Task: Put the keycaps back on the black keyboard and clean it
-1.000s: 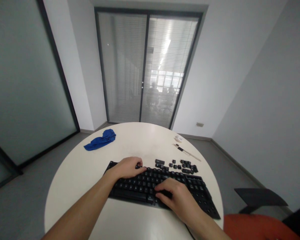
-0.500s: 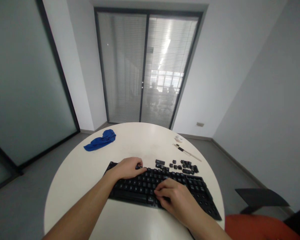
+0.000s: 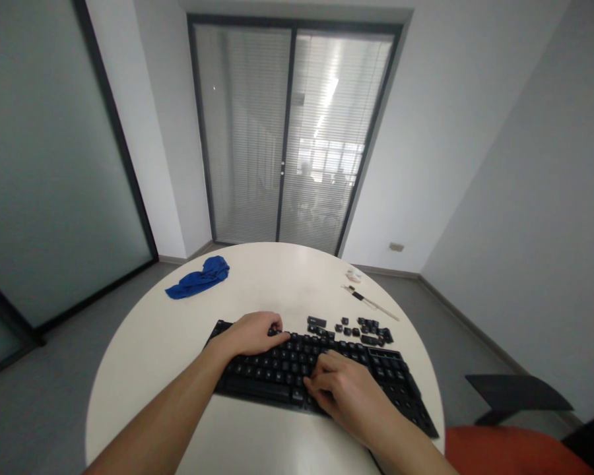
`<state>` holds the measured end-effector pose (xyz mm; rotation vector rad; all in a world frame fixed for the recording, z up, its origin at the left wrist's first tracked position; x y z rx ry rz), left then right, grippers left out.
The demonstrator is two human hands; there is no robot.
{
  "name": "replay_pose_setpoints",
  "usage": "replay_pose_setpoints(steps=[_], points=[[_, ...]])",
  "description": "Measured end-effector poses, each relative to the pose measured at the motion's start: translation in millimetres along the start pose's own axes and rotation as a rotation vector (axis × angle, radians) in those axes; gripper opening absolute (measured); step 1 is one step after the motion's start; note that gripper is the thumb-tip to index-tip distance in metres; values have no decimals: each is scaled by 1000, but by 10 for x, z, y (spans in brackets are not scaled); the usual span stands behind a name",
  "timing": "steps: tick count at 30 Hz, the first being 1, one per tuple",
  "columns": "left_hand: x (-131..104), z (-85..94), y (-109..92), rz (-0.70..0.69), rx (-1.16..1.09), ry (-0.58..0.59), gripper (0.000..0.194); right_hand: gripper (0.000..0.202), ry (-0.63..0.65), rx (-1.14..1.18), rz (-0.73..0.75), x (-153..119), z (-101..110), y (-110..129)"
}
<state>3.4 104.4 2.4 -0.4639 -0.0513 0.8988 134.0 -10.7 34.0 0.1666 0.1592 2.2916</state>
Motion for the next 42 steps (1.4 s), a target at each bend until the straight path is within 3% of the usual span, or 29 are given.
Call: replay_pose_setpoints(steps=[10, 17, 19, 23, 28, 42], points=[[-1, -6, 6, 3, -1, 8, 40, 29, 81, -66, 12, 32, -61, -2], [2, -11, 15, 5, -5, 8, 40, 17, 169, 99, 6, 44, 65, -37], [2, -11, 18, 1, -8, 8, 40, 18, 151, 141, -19, 97, 173, -142], [7, -19, 23, -10, -8, 16, 41, 20, 28, 27, -222, 246, 401, -616], [12, -20, 29, -6, -4, 22, 41, 19, 123, -166, -326, 480, 341, -1046], [7, -8, 15, -8, -5, 20, 41, 25, 172, -160, -318, 805, 103, -1238]])
Point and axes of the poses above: each hand's wrist, its own x-axis towards the middle knuckle, its own z-axis out of the back of the hand, y = z × x, the point moved 9 cm from there along x, towards the middle knuckle, and after that the axes turned 14 degrees about y, right-handed, at the moved point
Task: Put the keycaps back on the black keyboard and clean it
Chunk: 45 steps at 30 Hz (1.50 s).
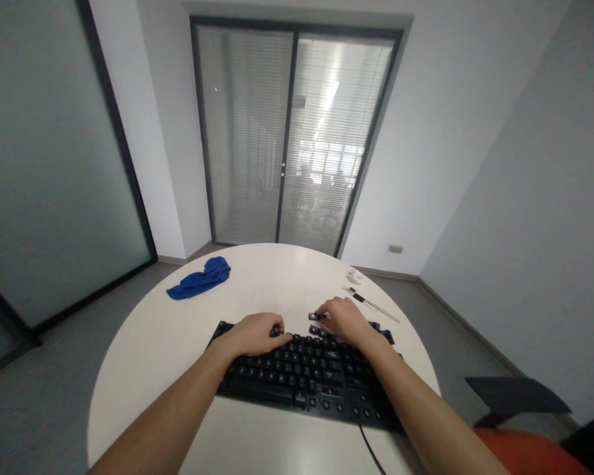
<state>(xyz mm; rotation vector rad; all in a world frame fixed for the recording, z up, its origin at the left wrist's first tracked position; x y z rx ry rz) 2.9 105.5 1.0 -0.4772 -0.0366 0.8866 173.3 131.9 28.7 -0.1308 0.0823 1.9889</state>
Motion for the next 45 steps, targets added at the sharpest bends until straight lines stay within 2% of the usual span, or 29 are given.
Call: replay_pose_setpoints(steps=[4, 7, 13, 15, 19, 22, 25, 29, 36, 45], points=[[5, -9, 4, 2, -4, 6, 41, 24, -36, 55, -14, -3, 13, -49], [4, -7, -1, -1, -1, 6, 41, 27, -78, 122, -23, -115, 73, -73], [-5, 5, -1, 6, -9, 5, 42, 27, -167, 532, 102, -663, 176, 57], [-6, 6, 0, 8, -11, 6, 43, 26, -140, 702, 108, -853, 85, 93], [-4, 5, 3, 9, -11, 2, 43, 36, -62, 1138, 109, -1129, -263, 98], [-5, 2, 1, 9, -9, 1, 42, 40, -18, 1262, 87, -1254, -502, 67], [-8, 1, -7, 8, -4, 2, 41, 40, -13, 1237, 44, -1338, -625, 26], [-9, 2, -3, 12, -6, 1, 42, 37, -3, 1104, -1, -1384, -644, 57], [-6, -1, 4, 7, -9, 0, 42, 23, -25, 852, 94, -1351, -421, 233], [-6, 5, -3, 8, -5, -1, 41, 23, 1, 666, 161, -1370, -263, 401]])
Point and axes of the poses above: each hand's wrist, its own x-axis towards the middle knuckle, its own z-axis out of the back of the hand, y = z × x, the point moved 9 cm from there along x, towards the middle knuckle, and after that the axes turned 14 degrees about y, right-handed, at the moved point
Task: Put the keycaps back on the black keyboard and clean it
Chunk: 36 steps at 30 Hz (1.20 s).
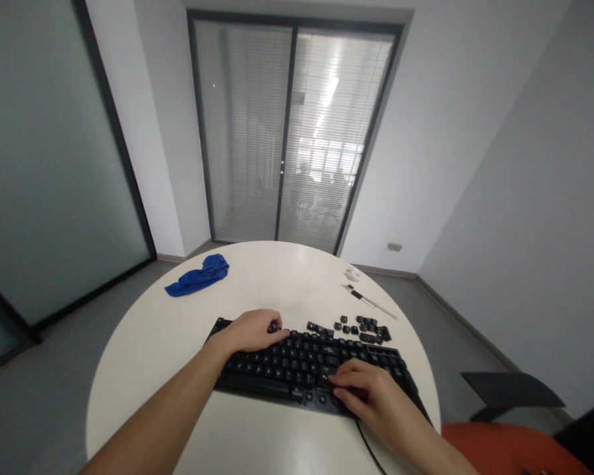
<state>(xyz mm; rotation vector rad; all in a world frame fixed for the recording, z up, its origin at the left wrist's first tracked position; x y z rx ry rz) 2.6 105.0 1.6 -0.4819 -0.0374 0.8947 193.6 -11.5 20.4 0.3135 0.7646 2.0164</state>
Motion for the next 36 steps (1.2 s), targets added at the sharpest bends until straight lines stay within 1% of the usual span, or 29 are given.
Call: replay_pose_setpoints(steps=[8, 18, 27, 36], points=[[0, -5, 4, 6, -2, 2, 43, 26, 23, -83, 36, 11, -13, 42], [-3, 1, 0, 6, -10, 5, 44, 28, 32, -117, 50, 64, 9, 73], [2, -12, 11, -10, -4, -5, 43, 24, 24, -142, 65, 62, 44, 71], [0, -3, 6, -12, -2, -11, 43, 24, 24, -169, 96, 84, 0, 111]])
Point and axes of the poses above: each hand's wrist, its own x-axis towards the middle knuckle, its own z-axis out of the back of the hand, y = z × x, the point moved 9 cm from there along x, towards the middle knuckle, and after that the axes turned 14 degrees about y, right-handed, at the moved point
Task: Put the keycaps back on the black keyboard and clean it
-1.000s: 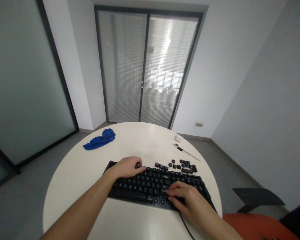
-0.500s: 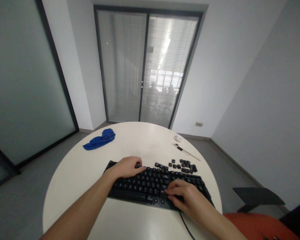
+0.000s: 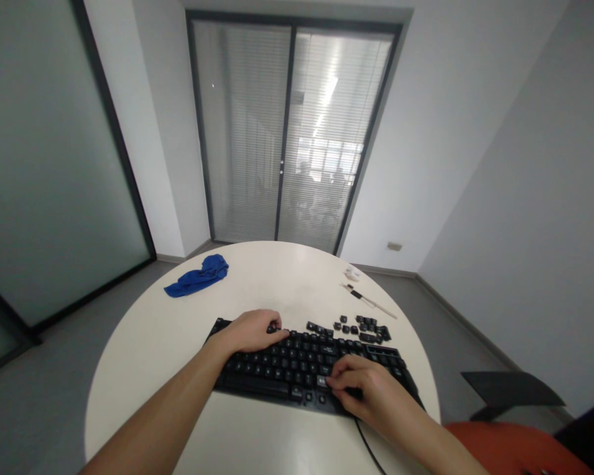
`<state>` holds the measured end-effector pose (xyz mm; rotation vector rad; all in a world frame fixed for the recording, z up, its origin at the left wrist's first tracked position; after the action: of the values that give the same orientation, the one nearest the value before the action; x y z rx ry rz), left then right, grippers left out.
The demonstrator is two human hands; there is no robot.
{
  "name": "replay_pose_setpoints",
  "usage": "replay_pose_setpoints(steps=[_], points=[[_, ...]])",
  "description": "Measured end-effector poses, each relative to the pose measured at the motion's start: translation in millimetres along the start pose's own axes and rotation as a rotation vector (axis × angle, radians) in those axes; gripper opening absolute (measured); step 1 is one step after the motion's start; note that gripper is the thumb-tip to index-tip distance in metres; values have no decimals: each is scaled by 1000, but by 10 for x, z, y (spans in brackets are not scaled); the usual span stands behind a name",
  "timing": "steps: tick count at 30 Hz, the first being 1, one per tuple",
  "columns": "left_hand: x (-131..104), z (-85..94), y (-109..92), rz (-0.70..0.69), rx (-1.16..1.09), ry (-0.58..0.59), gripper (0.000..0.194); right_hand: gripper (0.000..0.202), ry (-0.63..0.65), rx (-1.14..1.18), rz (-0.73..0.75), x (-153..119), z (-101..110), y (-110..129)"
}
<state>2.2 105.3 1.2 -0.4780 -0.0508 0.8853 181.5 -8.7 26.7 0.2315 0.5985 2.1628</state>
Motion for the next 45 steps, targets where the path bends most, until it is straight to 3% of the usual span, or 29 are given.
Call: replay_pose_setpoints(steps=[27, 45], points=[[5, -17, 17, 4, 2, 2, 44, 27, 25, -86, 50, 31, 14, 74], [3, -1, 0, 10, 3, -2, 41, 24, 35, -243, -58, 33, -50, 104]])
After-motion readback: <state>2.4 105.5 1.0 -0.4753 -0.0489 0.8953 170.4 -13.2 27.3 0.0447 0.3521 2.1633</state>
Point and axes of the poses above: each hand's wrist, its own x-axis towards the middle knuckle, its own z-axis out of the back of the hand, y = z × x, the point moved 9 cm from there along x, towards the middle knuckle, and after that the axes turned 14 degrees about y, right-handed, at the moved point
